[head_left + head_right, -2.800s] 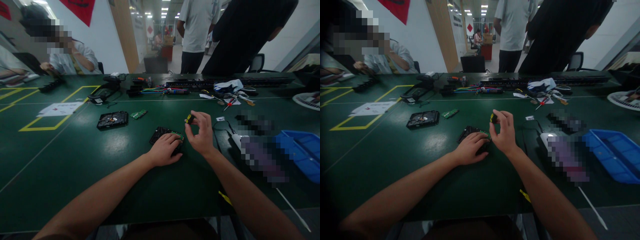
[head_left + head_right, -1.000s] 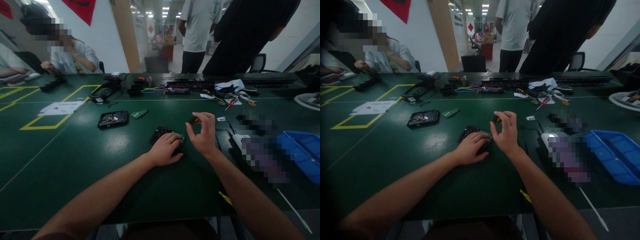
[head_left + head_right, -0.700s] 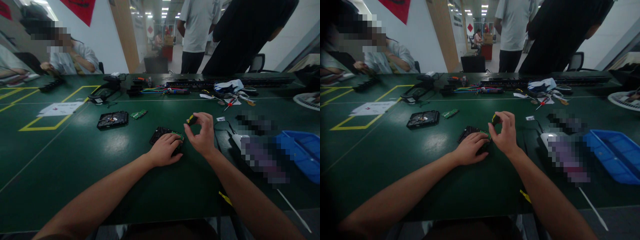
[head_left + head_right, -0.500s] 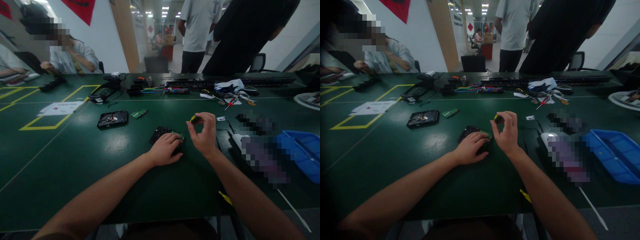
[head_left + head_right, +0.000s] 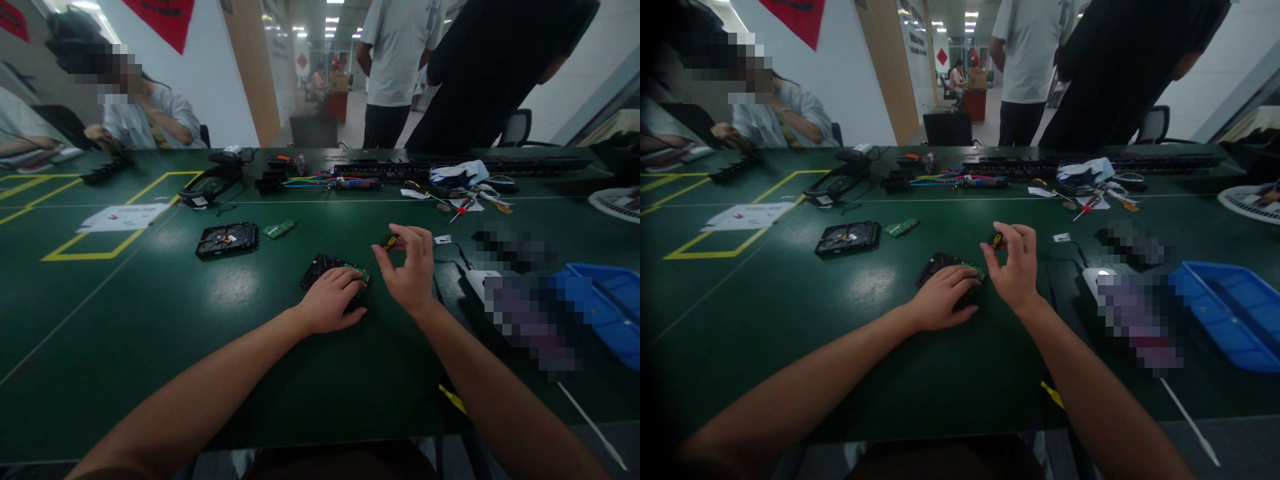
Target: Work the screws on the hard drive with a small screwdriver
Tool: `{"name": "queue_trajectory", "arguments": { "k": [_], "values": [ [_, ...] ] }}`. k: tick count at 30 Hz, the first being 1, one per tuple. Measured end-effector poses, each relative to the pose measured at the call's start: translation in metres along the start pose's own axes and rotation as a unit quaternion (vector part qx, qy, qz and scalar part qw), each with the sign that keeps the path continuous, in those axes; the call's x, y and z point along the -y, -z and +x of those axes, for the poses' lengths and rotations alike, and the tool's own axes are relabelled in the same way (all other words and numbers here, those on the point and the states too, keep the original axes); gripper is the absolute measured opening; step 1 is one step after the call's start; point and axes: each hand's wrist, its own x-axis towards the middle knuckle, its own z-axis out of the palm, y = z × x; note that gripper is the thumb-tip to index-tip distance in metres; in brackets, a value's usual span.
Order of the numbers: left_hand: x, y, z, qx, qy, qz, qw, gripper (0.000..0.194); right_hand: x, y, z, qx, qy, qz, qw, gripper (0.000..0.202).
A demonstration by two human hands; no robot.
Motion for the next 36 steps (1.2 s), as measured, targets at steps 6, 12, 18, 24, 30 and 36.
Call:
{"name": "queue_trajectory", "arguments": {
  "k": [6,12,18,24,30,36],
  "values": [
    [-0.0009,-0.0001,0.0008,0.004,0.005,-0.001,1.000,0.049,-0.0003,-0.0021,-0.0014,0.033,-0.003,0.060,0.998,0.056],
    [-0.0008,-0.0001,0.0011,0.006,0.010,0.002,1.000,0.049,-0.0018,-0.0050,-0.0057,0.056,-0.024,0.121,0.991,0.059],
    [-0.0004,-0.0008,0.0006,0.002,0.012,-0.002,1.000,0.050,-0.0024,-0.0059,-0.0051,0.053,-0.027,0.105,0.993,0.058],
    [-0.0008,-0.0003,0.0005,0.002,0.005,-0.006,1.000,0.050,-0.0019,-0.0027,-0.0029,0.025,0.007,0.031,0.999,0.059],
    [0.0000,-0.0010,0.0004,0.007,0.010,-0.005,1.000,0.051,0.0007,-0.0009,-0.0009,0.054,0.014,0.058,0.997,0.065],
    [-0.0005,0.0003,0.0002,0.008,0.012,-0.011,1.000,0.050,0.0025,0.0003,0.0005,0.032,0.006,0.029,0.999,0.057]
  ]
}}
